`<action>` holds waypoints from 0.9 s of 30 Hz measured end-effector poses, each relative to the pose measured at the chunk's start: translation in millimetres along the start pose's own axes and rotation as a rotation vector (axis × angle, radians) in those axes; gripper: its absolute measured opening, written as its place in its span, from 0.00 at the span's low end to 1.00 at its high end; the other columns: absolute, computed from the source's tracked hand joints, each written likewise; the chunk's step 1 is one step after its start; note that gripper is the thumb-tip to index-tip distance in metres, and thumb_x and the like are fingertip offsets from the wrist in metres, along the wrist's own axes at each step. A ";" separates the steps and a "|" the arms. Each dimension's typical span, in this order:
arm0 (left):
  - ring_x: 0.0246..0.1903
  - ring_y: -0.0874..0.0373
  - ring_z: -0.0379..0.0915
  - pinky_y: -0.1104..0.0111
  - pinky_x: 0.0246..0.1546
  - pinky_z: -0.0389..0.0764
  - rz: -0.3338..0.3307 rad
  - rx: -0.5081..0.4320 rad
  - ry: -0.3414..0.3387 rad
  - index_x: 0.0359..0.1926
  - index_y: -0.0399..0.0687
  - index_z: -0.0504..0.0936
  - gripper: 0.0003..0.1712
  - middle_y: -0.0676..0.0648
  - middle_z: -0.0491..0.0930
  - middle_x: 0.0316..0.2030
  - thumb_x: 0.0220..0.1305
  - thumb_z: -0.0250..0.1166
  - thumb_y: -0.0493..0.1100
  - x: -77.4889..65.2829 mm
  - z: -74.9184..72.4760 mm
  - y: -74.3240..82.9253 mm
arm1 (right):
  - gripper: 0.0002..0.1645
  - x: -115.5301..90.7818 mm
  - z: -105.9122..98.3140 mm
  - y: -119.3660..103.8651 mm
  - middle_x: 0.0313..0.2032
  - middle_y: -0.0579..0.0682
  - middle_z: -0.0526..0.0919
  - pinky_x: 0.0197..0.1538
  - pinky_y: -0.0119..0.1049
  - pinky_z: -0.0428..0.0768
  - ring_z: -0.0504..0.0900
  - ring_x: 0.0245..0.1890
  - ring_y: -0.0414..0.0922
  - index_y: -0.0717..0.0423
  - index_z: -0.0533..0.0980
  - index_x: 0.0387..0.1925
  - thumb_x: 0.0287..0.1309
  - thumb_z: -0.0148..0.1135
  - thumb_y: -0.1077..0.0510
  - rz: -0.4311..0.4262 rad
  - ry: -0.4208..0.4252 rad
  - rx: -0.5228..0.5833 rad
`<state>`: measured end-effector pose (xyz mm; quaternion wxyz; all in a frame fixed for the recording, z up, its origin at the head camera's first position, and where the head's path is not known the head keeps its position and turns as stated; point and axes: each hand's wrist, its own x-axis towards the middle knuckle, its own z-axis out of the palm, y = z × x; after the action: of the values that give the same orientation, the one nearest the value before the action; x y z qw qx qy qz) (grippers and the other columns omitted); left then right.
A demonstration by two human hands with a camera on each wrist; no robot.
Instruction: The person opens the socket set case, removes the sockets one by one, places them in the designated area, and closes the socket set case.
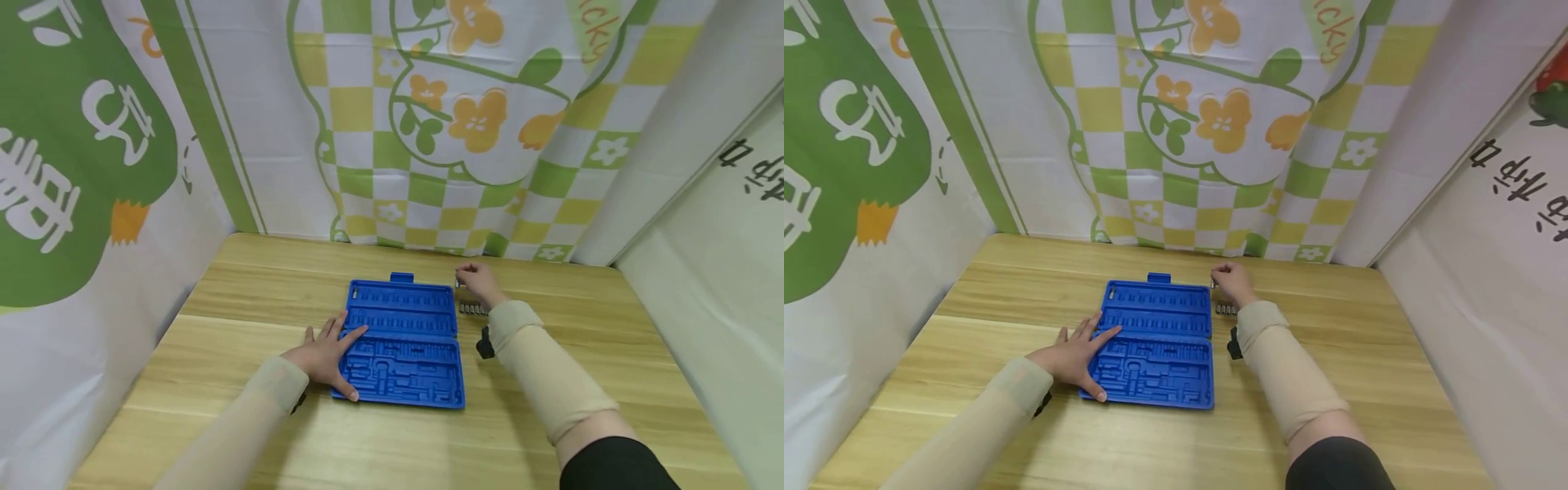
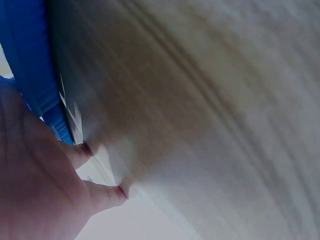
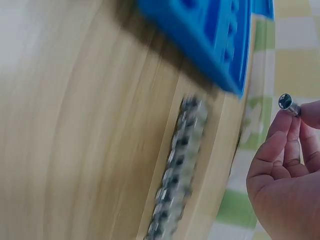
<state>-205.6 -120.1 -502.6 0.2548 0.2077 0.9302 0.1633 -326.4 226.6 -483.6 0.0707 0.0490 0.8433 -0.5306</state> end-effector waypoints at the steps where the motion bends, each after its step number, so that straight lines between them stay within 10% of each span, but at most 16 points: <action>1: 0.79 0.35 0.26 0.30 0.70 0.33 -0.002 -0.001 0.000 0.84 0.62 0.46 0.76 0.37 0.26 0.81 0.42 0.82 0.70 0.0 0.2 -0.4 | 0.23 -0.8 -5.0 2.5 0.46 0.60 0.82 0.52 0.44 0.77 0.80 0.53 0.56 0.75 0.73 0.59 0.72 0.52 0.61 0.000 0.001 -0.012; 27: 0.79 0.33 0.26 0.28 0.68 0.33 0.011 -0.008 -0.007 0.84 0.59 0.46 0.77 0.36 0.25 0.81 0.42 0.82 0.69 1.7 -1.1 -1.5 | 0.18 -30.5 -95.3 57.3 0.41 0.66 0.83 0.52 0.51 0.76 0.79 0.47 0.62 0.75 0.77 0.50 0.70 0.53 0.61 0.028 0.023 -0.352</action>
<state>-207.9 -120.8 -503.0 0.2580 0.2122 0.9275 0.1675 -293.7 337.1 -488.5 0.0761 0.0536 0.9231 -0.3733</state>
